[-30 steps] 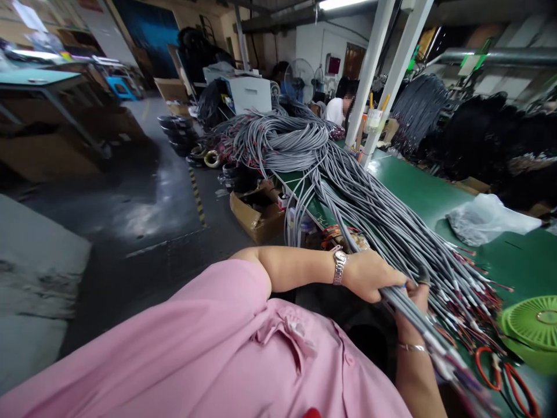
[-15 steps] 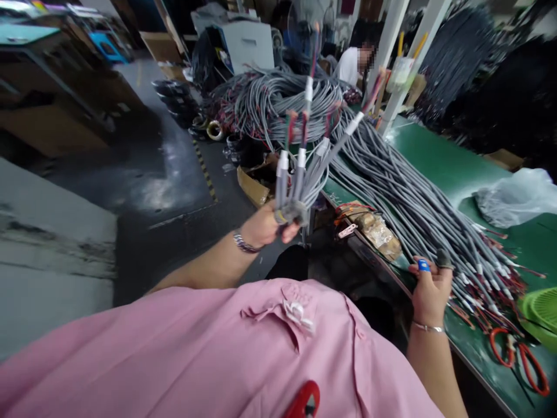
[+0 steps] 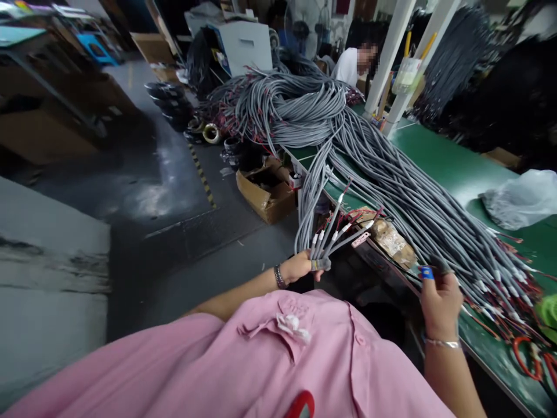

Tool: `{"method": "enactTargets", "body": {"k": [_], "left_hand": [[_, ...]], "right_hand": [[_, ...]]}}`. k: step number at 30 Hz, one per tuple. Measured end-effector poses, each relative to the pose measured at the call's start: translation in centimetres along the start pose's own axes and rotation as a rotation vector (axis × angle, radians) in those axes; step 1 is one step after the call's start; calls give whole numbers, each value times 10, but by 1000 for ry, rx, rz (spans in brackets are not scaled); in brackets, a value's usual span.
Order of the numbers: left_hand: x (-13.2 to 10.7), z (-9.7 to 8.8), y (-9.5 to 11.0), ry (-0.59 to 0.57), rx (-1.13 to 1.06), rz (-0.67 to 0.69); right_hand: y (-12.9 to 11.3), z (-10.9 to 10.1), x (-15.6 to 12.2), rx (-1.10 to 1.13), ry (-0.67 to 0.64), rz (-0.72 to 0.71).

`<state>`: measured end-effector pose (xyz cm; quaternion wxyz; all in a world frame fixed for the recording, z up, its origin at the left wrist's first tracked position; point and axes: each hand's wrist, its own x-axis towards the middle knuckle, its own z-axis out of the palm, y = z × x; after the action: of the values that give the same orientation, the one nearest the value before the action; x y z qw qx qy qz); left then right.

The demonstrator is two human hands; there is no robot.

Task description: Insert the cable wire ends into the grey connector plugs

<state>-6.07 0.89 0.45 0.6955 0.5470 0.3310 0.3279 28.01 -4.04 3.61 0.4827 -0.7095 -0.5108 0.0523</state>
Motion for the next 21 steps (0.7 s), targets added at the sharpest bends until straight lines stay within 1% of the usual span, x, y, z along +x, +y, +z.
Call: {"method": "enactTargets", "body": {"k": [1, 2, 5, 6, 7, 9, 12, 14, 16, 19, 21], "left_hand": [[5, 3, -5, -8, -20, -1], [9, 5, -7, -15, -32, -1], [10, 5, -5, -45, -21, 7], [9, 6, -4, -54, -11, 9], [7, 7, -2, -59, 0, 10], [3, 10, 0, -46, 24, 7], [-3, 17, 2, 15, 82, -3], [-3, 18, 4, 32, 143, -14], [-1, 15, 8, -30, 253, -9], [8, 4, 11, -179, 510, 77], [15, -1, 9, -165, 616, 150]], "right_hand": [[-13, 1, -8, -14, -55, -45], [-27, 2, -17, 15, -154, -90], [-68, 16, -42, 188, -577, -154], [-80, 24, -47, 226, -686, -156], [-90, 31, -50, 243, -761, -151], [-106, 48, -50, 275, -811, -125], [-124, 71, -42, 321, -825, -107], [-136, 83, -38, 273, -825, -144], [-150, 91, -35, 201, -810, -235], [-168, 98, -35, 136, -823, -378], [-173, 99, -36, 90, -815, -427]]}}
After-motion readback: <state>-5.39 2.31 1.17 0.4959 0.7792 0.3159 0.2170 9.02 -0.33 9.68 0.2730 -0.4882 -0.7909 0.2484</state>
